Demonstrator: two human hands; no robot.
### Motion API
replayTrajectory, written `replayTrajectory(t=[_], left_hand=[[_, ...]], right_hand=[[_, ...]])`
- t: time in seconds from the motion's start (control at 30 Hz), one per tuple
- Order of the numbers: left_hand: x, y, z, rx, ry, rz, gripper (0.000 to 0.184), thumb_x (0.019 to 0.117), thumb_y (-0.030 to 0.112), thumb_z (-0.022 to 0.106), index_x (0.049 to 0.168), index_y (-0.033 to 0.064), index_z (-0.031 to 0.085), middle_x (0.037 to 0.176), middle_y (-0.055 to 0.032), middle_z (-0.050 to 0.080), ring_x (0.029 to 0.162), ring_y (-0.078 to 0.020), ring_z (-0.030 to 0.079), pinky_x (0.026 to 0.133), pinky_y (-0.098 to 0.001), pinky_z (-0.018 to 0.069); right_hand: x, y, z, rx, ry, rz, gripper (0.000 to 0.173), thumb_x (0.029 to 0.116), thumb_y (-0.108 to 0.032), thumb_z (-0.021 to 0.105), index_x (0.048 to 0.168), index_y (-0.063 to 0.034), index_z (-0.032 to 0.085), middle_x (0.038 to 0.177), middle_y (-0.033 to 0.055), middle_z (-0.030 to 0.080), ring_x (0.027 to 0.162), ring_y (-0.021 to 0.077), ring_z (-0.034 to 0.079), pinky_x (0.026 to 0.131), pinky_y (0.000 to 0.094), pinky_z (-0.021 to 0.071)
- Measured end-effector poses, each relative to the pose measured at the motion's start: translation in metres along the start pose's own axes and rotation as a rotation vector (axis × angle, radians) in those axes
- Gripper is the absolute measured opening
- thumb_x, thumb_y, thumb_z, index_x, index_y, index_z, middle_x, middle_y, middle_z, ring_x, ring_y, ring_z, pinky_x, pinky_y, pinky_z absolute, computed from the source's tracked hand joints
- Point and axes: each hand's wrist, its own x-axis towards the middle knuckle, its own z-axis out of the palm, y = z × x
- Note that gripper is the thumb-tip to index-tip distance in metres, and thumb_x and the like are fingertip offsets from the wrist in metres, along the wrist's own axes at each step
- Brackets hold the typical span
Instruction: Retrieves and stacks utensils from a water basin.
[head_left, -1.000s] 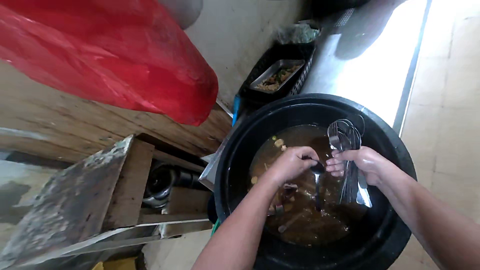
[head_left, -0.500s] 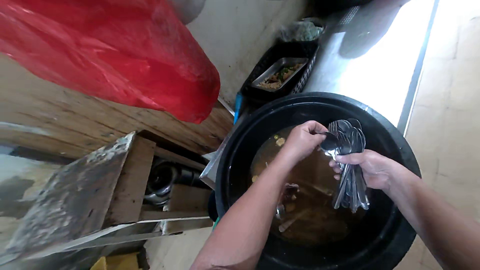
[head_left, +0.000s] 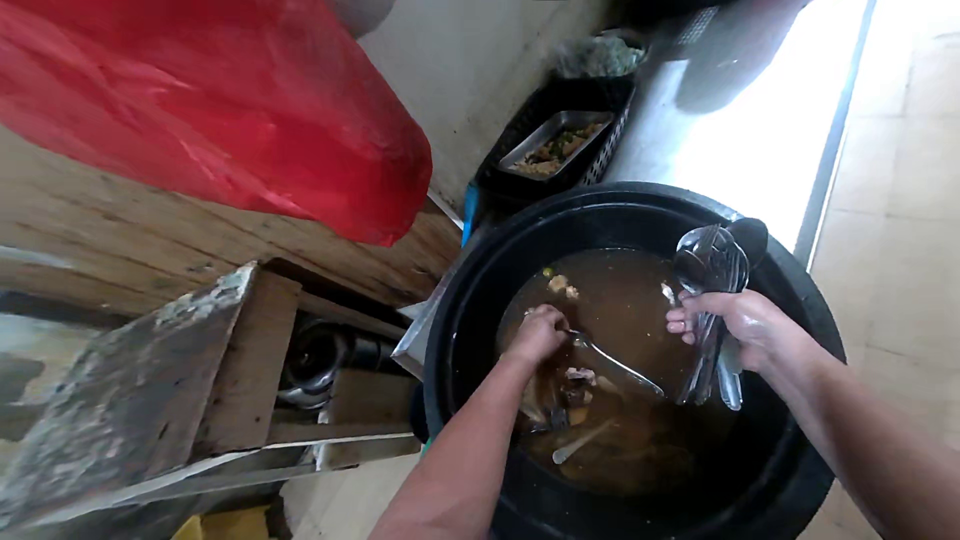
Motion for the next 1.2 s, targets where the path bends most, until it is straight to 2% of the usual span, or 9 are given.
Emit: replayTrajectory(t=[0.1, 0.3, 0.43, 0.5, 0.57, 0.77, 0.93, 1.07, 1.2], left_hand=[[-0.015, 0.032, -0.035, -0.208, 0.013, 0.15, 0.017, 0.1016, 0.013, 0.063, 0.113, 0.0033, 0.07, 0.115, -0.0145, 0.07, 0.108, -0.0246, 0.066, 0.1, -0.0462, 0.0509], [-0.035, 0.121, -0.058, -0.131, 0.181, 0.575, 0.014, 0.0997, 0.012, 0.065, 0.106, 0.0056, 0.075, 0.103, -0.0086, 0.074, 0.096, -0.0169, 0.07, 0.091, -0.0391, 0.0559], [-0.028, 0.135, -0.055, -0.342, 0.235, 0.402, 0.016, 0.1019, 0.014, 0.063, 0.112, 0.0064, 0.072, 0.104, -0.0072, 0.073, 0.093, -0.0134, 0.069, 0.087, -0.036, 0.0562], [-0.021, 0.124, -0.043, -0.494, 0.118, 0.266, 0.036, 0.1037, 0.022, 0.062, 0.136, 0.0049, 0.058, 0.114, -0.0137, 0.069, 0.092, -0.0192, 0.069, 0.081, -0.0379, 0.0583], [-0.024, 0.11, -0.02, -0.351, -0.082, 0.203, 0.055, 0.1001, 0.025, 0.068, 0.146, 0.0022, 0.048, 0.131, -0.0206, 0.063, 0.114, -0.0305, 0.065, 0.099, -0.0487, 0.0534], [-0.047, 0.101, 0.068, 0.339, -0.319, 0.342, 0.031, 0.0944, 0.031, 0.073, 0.122, 0.0159, 0.073, 0.141, -0.0088, 0.057, 0.13, -0.0336, 0.052, 0.106, -0.0549, 0.045], [-0.035, 0.097, 0.038, -0.04, -0.35, 0.372, 0.02, 0.0935, 0.016, 0.075, 0.111, 0.0051, 0.075, 0.129, -0.0163, 0.064, 0.127, -0.0311, 0.056, 0.109, -0.0494, 0.0441], [-0.047, 0.102, -0.018, -0.27, -0.396, 0.302, 0.016, 0.0974, 0.013, 0.071, 0.11, 0.0023, 0.069, 0.107, -0.0119, 0.068, 0.093, -0.0174, 0.064, 0.083, -0.0379, 0.0531], [-0.054, 0.107, -0.043, -0.545, -0.152, 0.388, 0.008, 0.0939, 0.007, 0.072, 0.098, 0.0014, 0.069, 0.091, -0.0056, 0.067, 0.082, -0.0096, 0.063, 0.078, -0.0281, 0.0544]], right_hand=[[0.001, 0.001, 0.002, 0.006, 0.007, -0.001, 0.02, 0.1037, -0.008, 0.054, 0.122, -0.0004, 0.057, 0.09, 0.012, 0.075, 0.075, 0.0186, 0.074, 0.065, 0.0301, 0.0611], [0.003, 0.006, 0.0, 0.026, -0.07, 0.006, 0.014, 0.102, -0.005, 0.054, 0.113, -0.0006, 0.06, 0.091, 0.012, 0.073, 0.081, 0.0201, 0.073, 0.072, 0.0332, 0.0612], [-0.001, 0.005, -0.003, 0.044, -0.157, -0.014, 0.02, 0.1027, -0.006, 0.053, 0.121, 0.0001, 0.06, 0.097, 0.0135, 0.074, 0.08, 0.0214, 0.074, 0.071, 0.0339, 0.0623], [-0.001, 0.005, -0.004, -0.008, -0.118, -0.06, 0.017, 0.1021, -0.005, 0.056, 0.119, -0.0036, 0.059, 0.093, 0.01, 0.073, 0.068, 0.0143, 0.067, 0.062, 0.0268, 0.0569], [0.0, 0.006, -0.004, -0.089, -0.046, -0.117, 0.022, 0.0984, -0.001, 0.061, 0.119, -0.0054, 0.058, 0.084, 0.0054, 0.065, 0.06, 0.0088, 0.058, 0.056, 0.0211, 0.0509], [0.001, 0.004, -0.003, -0.082, 0.079, -0.142, 0.018, 0.0994, -0.006, 0.061, 0.117, -0.0038, 0.056, 0.069, 0.0035, 0.059, 0.053, 0.0103, 0.058, 0.052, 0.0237, 0.0529], [0.001, 0.005, -0.003, -0.056, 0.075, -0.142, 0.019, 0.0997, -0.004, 0.058, 0.118, -0.0014, 0.055, 0.077, 0.0102, 0.072, 0.062, 0.0176, 0.07, 0.056, 0.0297, 0.059], [0.001, 0.004, -0.001, -0.105, 0.065, -0.063, 0.026, 0.0974, -0.001, 0.06, 0.123, -0.0019, 0.055, 0.087, 0.0126, 0.075, 0.069, 0.021, 0.074, 0.06, 0.0323, 0.0601], [-0.001, 0.003, 0.001, -0.069, 0.027, 0.031, 0.024, 0.0972, -0.001, 0.061, 0.121, 0.0001, 0.057, 0.091, 0.0136, 0.076, 0.075, 0.0229, 0.076, 0.066, 0.0342, 0.063]])
